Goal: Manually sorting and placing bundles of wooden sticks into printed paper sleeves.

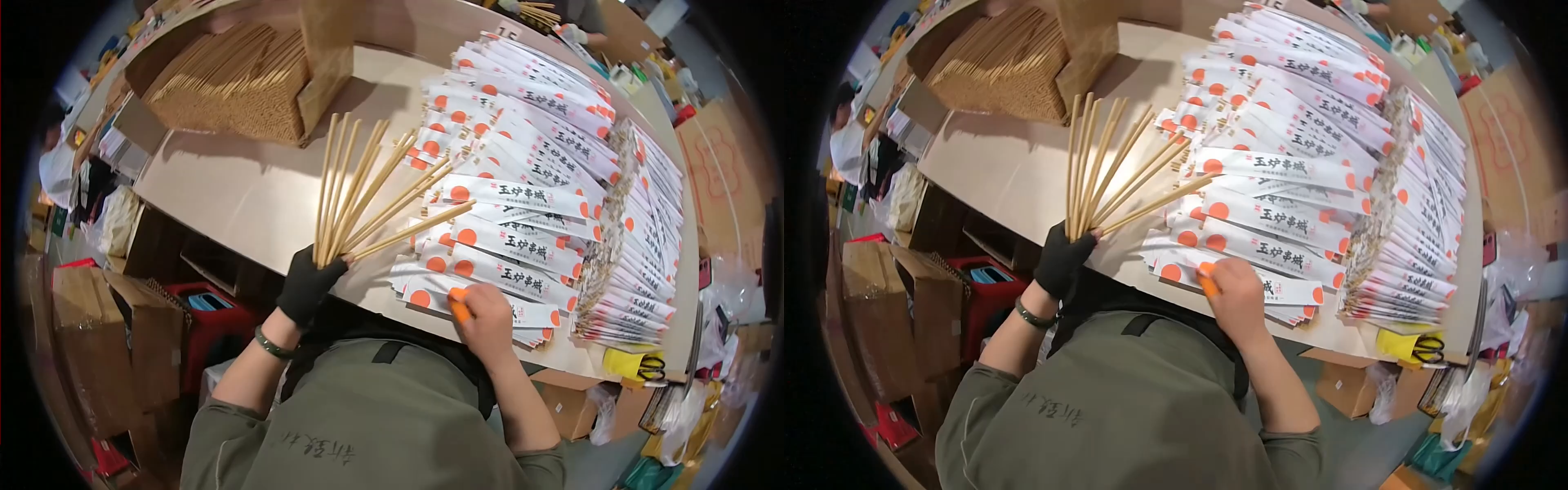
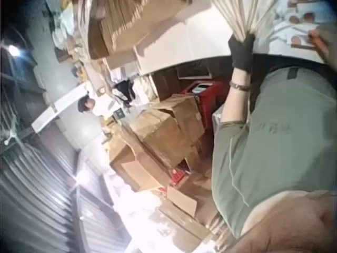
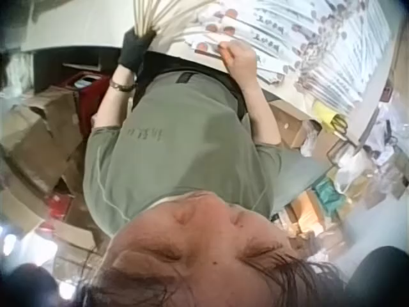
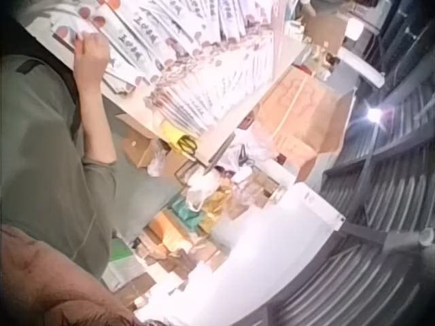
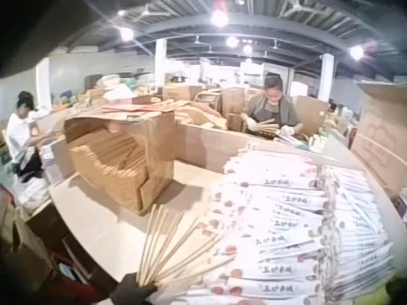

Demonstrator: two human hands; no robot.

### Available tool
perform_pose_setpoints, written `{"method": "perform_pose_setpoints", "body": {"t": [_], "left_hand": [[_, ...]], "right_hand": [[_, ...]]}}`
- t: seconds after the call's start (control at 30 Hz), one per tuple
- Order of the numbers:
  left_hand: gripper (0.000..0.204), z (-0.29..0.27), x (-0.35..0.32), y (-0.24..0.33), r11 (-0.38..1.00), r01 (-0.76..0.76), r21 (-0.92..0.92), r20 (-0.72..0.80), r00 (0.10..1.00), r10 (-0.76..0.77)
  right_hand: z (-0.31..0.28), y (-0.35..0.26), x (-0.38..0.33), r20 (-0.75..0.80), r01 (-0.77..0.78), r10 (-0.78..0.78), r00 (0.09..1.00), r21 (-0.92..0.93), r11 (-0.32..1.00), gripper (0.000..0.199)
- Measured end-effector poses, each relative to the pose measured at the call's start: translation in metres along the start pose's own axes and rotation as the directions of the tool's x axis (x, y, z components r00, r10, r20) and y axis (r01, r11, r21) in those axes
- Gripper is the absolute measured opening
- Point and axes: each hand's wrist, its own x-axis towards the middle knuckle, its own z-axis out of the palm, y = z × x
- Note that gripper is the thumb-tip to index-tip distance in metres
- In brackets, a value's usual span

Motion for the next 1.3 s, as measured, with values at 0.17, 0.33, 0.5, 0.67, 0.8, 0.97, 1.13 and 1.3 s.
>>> {"method": "perform_pose_setpoints", "body": {"t": [0.17, 0.33, 0.5, 0.67, 0.8, 0.97, 1.13, 1.3], "left_hand": [[0.025, -0.025, -0.007, 0.008, 0.998, 0.063, 0.013, 0.132, 0.989, -0.064], [0.016, -0.035, -0.009, 0.02, 0.994, 0.028, 0.102, 0.183, 0.982, -0.047], [0.016, -0.036, -0.009, 0.026, 0.992, 0.11, -0.054, 0.11, 0.988, -0.104], [0.016, -0.039, -0.007, 0.005, 0.994, 0.088, 0.061, 0.075, 0.993, -0.092], [0.015, -0.042, -0.013, -0.001, 0.991, 0.095, 0.094, 0.09, 0.991, -0.103], [0.022, -0.049, -0.016, -0.006, 0.996, 0.08, 0.034, 0.101, 0.991, -0.083], [0.018, -0.058, -0.013, 0.002, 0.99, 0.09, 0.112, 0.133, 0.985, -0.105], [0.019, -0.063, -0.01, 0.021, 0.978, 0.087, 0.187, 0.214, 0.968, -0.127]], "right_hand": [[-0.025, 0.004, 0.026, -0.008, -0.375, 0.412, 0.911, 0.4, 0.836, 0.011], [-0.034, 0.006, 0.029, -0.004, -0.311, 0.351, 0.936, 0.452, 0.836, 0.014], [-0.009, 0.007, 0.014, -0.141, 0.059, -0.073, 0.987, -0.098, 0.993, 0.019], [0.013, 0.005, -0.006, 0.008, 0.136, -0.136, 0.991, -0.132, 0.982, 0.024], [0.016, 0.008, 0.0, -0.022, 0.048, -0.048, 0.999, -0.028, 0.998, 0.019], [0.017, 0.013, 0.011, -0.01, -0.19, 0.196, 0.981, 0.19, 0.963, 0.014], [0.008, 0.009, 0.016, 0.182, -0.465, 0.454, 0.872, 0.597, 0.654, 0.013], [0.002, 0.022, 0.012, 0.197, -0.401, 0.35, 0.916, 0.46, 0.792, 0.012]]}}
